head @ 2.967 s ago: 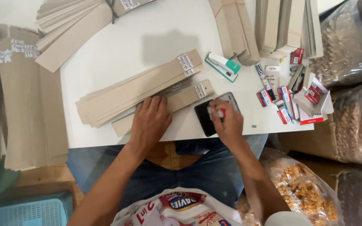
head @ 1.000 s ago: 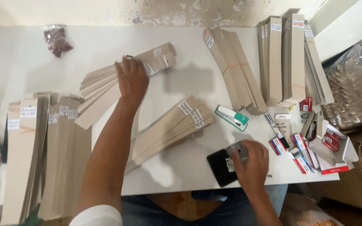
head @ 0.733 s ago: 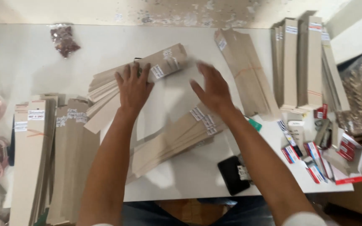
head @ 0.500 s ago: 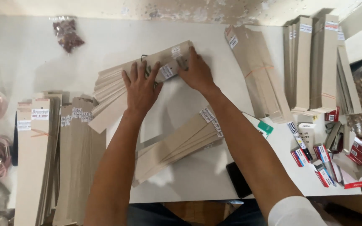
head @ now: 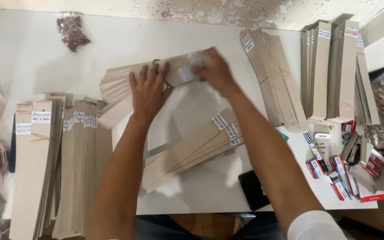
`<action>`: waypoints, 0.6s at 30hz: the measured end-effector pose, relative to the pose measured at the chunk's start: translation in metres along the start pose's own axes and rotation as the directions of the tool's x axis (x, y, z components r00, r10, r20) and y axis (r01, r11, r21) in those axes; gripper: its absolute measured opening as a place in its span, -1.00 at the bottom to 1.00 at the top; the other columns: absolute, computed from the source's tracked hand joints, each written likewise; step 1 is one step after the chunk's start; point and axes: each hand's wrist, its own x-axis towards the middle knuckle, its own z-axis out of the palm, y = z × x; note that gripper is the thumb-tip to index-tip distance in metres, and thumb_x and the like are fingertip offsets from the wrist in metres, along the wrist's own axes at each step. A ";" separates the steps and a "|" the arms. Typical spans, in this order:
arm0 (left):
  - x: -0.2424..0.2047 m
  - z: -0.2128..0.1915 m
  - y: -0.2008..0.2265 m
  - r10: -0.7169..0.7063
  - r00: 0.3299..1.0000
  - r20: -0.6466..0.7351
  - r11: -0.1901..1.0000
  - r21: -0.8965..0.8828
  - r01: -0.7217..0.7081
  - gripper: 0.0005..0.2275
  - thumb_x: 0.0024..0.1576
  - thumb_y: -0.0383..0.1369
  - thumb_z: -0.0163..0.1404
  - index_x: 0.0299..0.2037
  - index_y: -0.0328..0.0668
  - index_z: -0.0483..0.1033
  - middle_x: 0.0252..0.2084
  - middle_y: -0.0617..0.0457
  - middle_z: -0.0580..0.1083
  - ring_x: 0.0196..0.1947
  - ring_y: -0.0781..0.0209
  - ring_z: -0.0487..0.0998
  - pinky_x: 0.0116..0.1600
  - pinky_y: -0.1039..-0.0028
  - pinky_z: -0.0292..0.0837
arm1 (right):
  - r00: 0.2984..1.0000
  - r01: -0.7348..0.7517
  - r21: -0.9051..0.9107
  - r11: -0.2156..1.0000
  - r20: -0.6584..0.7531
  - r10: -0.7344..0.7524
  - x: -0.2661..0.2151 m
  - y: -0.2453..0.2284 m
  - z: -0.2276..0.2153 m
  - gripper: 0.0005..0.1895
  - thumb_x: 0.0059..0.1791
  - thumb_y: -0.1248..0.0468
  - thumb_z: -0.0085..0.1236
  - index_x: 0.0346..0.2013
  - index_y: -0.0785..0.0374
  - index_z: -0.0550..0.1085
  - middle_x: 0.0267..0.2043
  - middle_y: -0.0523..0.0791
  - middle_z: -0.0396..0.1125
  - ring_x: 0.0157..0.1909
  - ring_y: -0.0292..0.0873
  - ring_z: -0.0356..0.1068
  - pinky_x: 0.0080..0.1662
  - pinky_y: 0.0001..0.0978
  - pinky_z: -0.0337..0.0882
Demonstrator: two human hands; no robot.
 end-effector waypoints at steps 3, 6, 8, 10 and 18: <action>-0.005 0.001 -0.014 -0.020 0.998 -0.068 0.990 0.141 0.029 -0.32 0.04 0.02 0.25 0.38 0.09 0.36 0.22 0.07 0.48 0.17 -0.07 0.45 0.11 -0.14 0.33 | 0.989 -0.106 0.180 0.978 -0.085 0.123 -0.001 -0.016 -0.055 -0.35 -0.13 0.17 0.36 0.18 0.06 0.26 -0.20 -0.13 0.42 -0.26 -0.23 0.48 -0.25 -0.36 0.58; 0.001 0.005 -0.016 0.004 0.996 -0.090 0.992 0.129 0.008 -0.26 -0.11 -0.03 0.38 0.30 -0.01 0.40 0.16 0.09 0.48 0.13 0.00 0.45 0.07 -0.06 0.36 | 0.957 -0.087 0.237 0.968 -0.249 0.147 -0.025 -0.037 -0.144 0.04 -0.08 0.26 0.41 0.51 0.09 -0.07 0.37 0.02 0.28 0.08 -0.06 0.57 -0.13 -0.30 0.75; -0.002 0.016 -0.016 -0.074 0.997 0.003 0.990 0.124 0.073 -0.38 0.06 -0.10 0.20 0.31 -0.15 0.37 0.23 -0.06 0.47 0.19 -0.16 0.44 0.15 -0.27 0.26 | 0.935 0.002 0.035 0.999 -0.355 0.011 -0.060 -0.049 -0.198 -0.57 0.04 0.15 0.24 0.15 0.00 0.30 0.01 -0.24 0.35 0.01 -0.29 0.48 -0.07 -0.51 0.68; 0.000 -0.015 0.003 -0.095 0.990 0.101 0.993 0.078 0.088 -0.34 0.12 -0.12 0.14 0.41 -0.19 0.24 0.33 -0.18 0.36 0.30 -0.28 0.30 0.25 -0.32 0.14 | 0.880 0.028 0.076 0.997 -0.475 0.011 -0.115 -0.054 -0.239 -0.40 0.03 0.08 0.29 0.26 0.06 0.21 0.12 -0.24 0.39 0.08 -0.34 0.56 -0.01 -0.60 0.78; -0.125 -0.139 0.113 0.225 0.791 0.569 0.973 -0.168 -0.156 0.04 -0.06 0.38 0.14 0.56 0.21 -0.13 0.51 -0.17 0.05 0.43 -0.30 0.09 0.38 -0.23 0.05 | 0.908 0.165 -0.205 0.965 -0.351 -0.230 -0.304 0.169 -0.454 -0.46 0.26 -0.09 0.08 0.46 0.06 0.31 0.42 -0.16 0.27 0.43 -0.11 0.31 0.40 -0.15 0.34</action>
